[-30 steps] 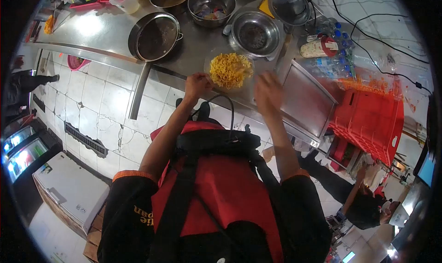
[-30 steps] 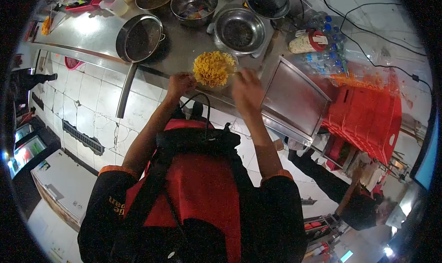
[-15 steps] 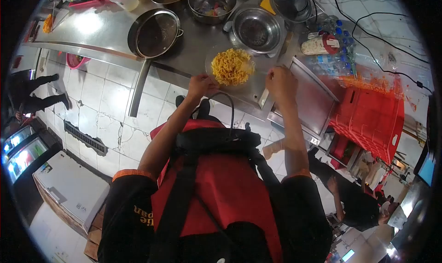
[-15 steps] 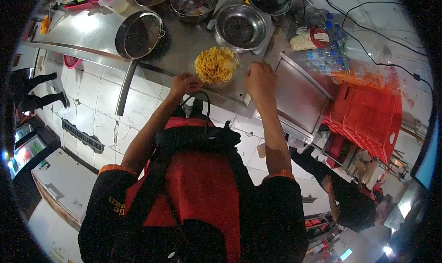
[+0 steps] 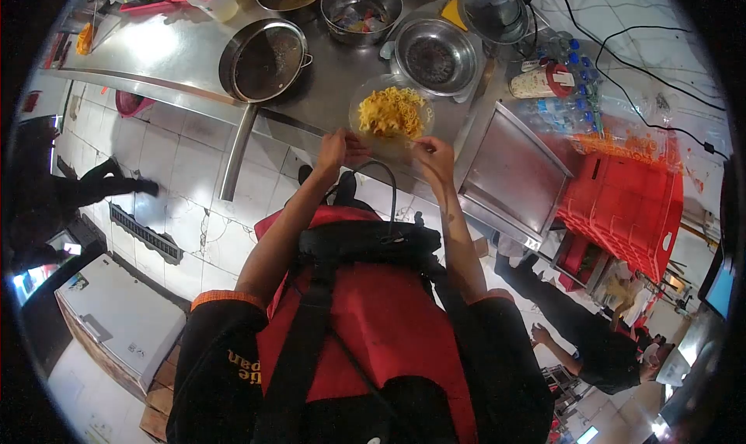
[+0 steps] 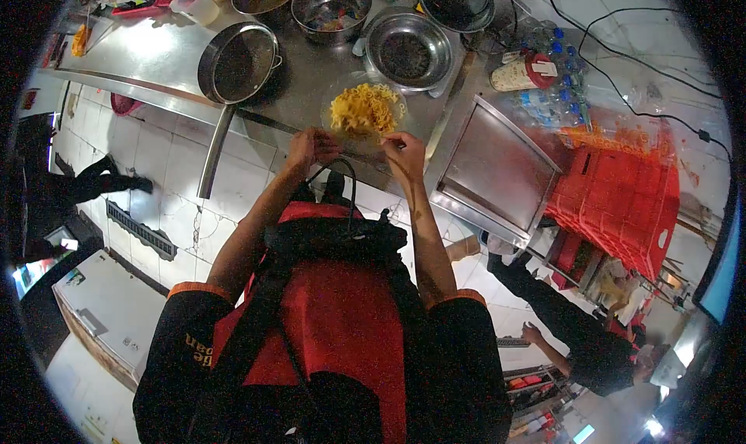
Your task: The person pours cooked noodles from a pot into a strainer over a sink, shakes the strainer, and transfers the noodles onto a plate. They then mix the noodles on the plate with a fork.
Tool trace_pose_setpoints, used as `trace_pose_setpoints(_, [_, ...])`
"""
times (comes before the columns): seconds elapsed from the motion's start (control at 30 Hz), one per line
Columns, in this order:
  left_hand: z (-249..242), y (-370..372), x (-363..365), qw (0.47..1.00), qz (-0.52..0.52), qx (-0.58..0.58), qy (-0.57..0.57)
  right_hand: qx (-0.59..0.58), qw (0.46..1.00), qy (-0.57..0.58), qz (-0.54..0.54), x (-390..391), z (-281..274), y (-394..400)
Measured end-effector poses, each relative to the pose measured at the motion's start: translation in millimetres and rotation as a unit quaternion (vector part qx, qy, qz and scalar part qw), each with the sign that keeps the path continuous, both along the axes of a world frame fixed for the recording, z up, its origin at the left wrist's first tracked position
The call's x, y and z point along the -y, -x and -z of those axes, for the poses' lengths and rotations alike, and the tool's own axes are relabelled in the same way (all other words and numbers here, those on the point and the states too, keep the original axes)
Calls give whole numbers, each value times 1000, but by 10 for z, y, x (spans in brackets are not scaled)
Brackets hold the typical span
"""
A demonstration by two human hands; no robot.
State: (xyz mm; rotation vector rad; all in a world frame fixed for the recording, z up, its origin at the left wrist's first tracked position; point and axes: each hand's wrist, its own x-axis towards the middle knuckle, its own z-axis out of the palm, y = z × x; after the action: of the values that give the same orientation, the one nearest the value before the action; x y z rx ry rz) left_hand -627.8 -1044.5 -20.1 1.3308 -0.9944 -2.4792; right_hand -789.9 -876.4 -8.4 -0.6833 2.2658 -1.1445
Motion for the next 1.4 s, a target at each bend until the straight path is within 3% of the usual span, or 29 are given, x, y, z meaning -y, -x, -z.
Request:
trace_pose_setpoints(0.13, [152, -20, 21, 1000, 13, -10, -18, 75, 996, 13, 46, -126, 168, 184])
trace_pose_setpoints(0.27, [105, -82, 70, 1000, 21, -8, 7, 134, 991, -26, 5, -204, -124, 286])
trace_pose_setpoints(0.33, [39, -201, 126, 997, 59, -46, 14, 15, 994, -78, -78, -237, -211, 301])
trace_pose_setpoints(0.37, [10, -275, 147, 997, 61, -46, 13, 15, 994, -79, -77, -235, -337, 297])
trace_pose_setpoints(0.43, [-58, -460, 210, 994, 98, -37, 13, -196, 937, -261, -126, -131, -712, 307])
trace_pose_setpoints(0.53, [-397, -783, 230, 991, 133, 6, 30, -271, 918, -270, -107, 101, -1153, 236])
trace_pose_setpoints(0.67, [-361, -1141, 205, 985, 162, 45, 34, -299, 905, -226, -202, 218, -955, 164])
trace_pose_setpoints(0.77, [-429, -1232, 154, 992, 105, 48, 50, -288, 885, -318, -183, 307, -1060, 249])
trace_pose_setpoints(0.83, [-426, -1192, 159, 991, 109, 42, 69, -384, 878, -220, -182, 366, -1153, 282])
trace_pose_setpoints(0.97, [-318, -923, 279, 987, 127, 2, 103, -372, 873, -202, -242, 338, -873, 234])
trace_pose_setpoints(1.17, [62, -249, 361, 971, 154, 3, 184, -228, 952, -177, -106, 256, -873, 302])
trace_pose_setpoints(1.23, [92, -17, 274, 987, 95, -10, 129, -193, 974, -87, -78, 171, -443, 165])
trace_pose_setpoints(1.33, [152, 144, 190, 991, 92, 2, 93, -158, 976, -124, -87, -113, -131, 256])
trace_pose_setpoints(1.37, [238, 160, 171, 990, 82, -1, 117, -155, 965, -198, -77, -109, -450, 222])
trace_pose_setpoints(1.4, [344, 156, 151, 990, 85, -1, 114, -154, 965, -201, -74, -86, -660, 221])
